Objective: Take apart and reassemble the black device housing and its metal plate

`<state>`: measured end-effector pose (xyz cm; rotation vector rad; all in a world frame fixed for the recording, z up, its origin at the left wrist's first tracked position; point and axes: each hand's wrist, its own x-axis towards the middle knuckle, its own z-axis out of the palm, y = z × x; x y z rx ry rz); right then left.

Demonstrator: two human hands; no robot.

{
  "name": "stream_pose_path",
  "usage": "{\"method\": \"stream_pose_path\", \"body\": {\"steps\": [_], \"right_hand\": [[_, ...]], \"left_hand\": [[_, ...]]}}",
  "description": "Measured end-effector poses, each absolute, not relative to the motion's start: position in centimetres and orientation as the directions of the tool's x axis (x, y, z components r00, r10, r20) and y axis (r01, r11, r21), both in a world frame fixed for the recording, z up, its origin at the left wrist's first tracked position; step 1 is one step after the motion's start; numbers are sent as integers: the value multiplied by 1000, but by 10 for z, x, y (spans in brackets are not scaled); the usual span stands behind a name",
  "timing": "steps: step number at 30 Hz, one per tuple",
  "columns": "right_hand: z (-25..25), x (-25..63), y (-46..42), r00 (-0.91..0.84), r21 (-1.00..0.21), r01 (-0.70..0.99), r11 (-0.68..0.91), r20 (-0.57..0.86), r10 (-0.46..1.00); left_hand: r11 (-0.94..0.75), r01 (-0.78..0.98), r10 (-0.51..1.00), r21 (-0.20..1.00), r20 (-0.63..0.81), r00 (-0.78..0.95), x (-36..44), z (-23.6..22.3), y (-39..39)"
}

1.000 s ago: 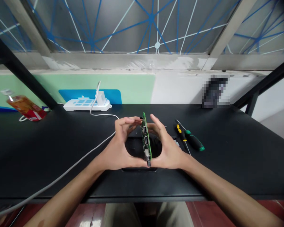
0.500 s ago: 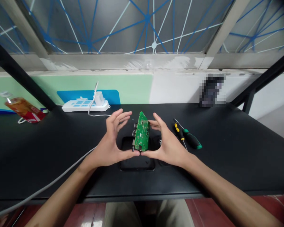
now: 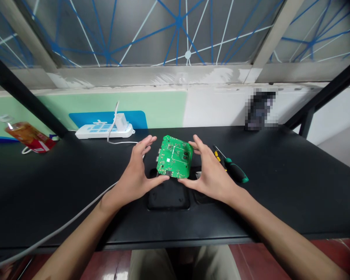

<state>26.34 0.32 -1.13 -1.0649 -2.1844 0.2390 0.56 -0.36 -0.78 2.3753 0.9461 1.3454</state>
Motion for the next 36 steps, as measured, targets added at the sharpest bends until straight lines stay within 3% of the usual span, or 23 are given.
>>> {"method": "stream_pose_path", "body": {"steps": [11, 36], "right_hand": [[-8, 267, 4, -491, -403, 586, 703, 513, 704], [-4, 270, 1, -553, -407, 537, 739, 492, 673]], "left_hand": [[-681, 597, 723, 424, 519, 455, 3, 0, -12], [-728, 530, 683, 435, 524, 509, 4, 1, -14]]}}
